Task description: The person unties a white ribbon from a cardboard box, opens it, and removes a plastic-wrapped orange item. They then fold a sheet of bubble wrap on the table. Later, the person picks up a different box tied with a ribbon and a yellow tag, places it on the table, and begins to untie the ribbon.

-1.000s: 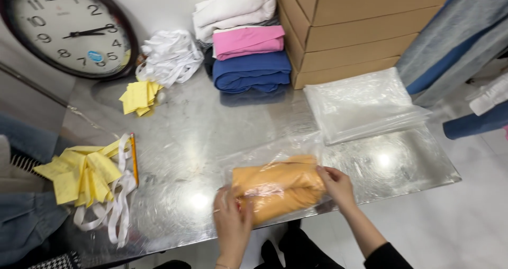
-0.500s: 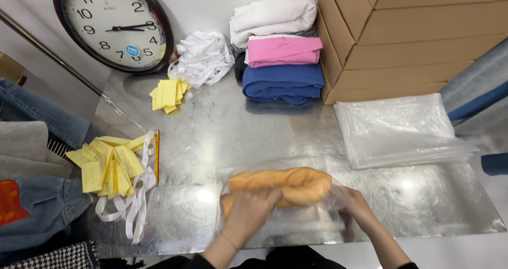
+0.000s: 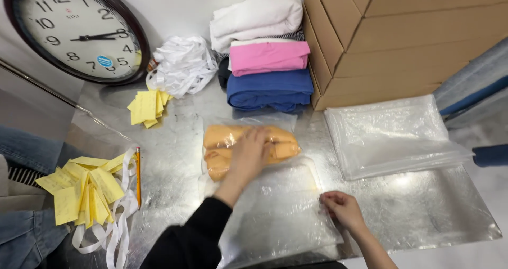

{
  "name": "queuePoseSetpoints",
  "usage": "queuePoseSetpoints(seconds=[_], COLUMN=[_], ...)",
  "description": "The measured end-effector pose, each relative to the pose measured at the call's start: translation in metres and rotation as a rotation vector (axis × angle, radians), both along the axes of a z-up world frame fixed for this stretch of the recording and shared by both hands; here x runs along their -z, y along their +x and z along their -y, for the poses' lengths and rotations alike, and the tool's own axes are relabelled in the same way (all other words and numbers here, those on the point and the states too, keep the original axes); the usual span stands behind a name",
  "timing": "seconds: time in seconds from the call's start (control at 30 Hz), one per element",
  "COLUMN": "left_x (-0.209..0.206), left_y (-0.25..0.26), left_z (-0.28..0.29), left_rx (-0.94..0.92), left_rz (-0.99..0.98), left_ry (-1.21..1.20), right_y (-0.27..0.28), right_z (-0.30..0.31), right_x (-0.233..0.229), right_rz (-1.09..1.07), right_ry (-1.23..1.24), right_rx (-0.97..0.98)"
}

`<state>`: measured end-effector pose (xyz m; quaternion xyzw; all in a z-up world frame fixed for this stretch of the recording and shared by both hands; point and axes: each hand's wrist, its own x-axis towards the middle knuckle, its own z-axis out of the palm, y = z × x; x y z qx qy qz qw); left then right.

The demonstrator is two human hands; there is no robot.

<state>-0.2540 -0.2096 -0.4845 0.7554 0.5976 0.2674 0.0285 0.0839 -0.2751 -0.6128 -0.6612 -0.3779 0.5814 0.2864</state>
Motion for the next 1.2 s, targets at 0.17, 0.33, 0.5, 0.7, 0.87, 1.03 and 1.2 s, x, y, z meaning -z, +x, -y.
queuePoseSetpoints(seconds=[0.17, 0.33, 0.5, 0.7, 0.87, 1.03, 1.2], left_x=[0.049, 0.070, 0.099, 0.116, 0.137, 0.118, 0.117], left_y=[0.052, 0.060, 0.038, 0.031, 0.034, 0.031, 0.037], left_z=[0.147, 0.238, 0.277, 0.303, 0.294, 0.290, 0.287], left_rx=[0.276, 0.420, 0.261, 0.233, 0.224, 0.185, 0.115], left_rz=[0.046, 0.166, 0.365, 0.113, -0.054, -0.095, -0.094], left_ry=[-0.156, -0.591, -0.325, -0.133, -0.132, -0.177, -0.157], right_y=[-0.001, 0.001, -0.007, 0.002, 0.000, 0.000, -0.010], right_z=[0.008, 0.037, 0.081, 0.120, 0.147, 0.157, 0.150], right_x=[-0.034, -0.035, -0.071, -0.067, -0.067, -0.050, -0.052], right_rz=[0.005, -0.035, 0.137, 0.082, 0.233, 0.481, 0.931], right_ry=[-0.074, -0.075, -0.046, 0.082, 0.326, 0.453, 0.738], right_rx=[-0.072, -0.088, -0.098, -0.058, -0.356, -0.548, -0.552])
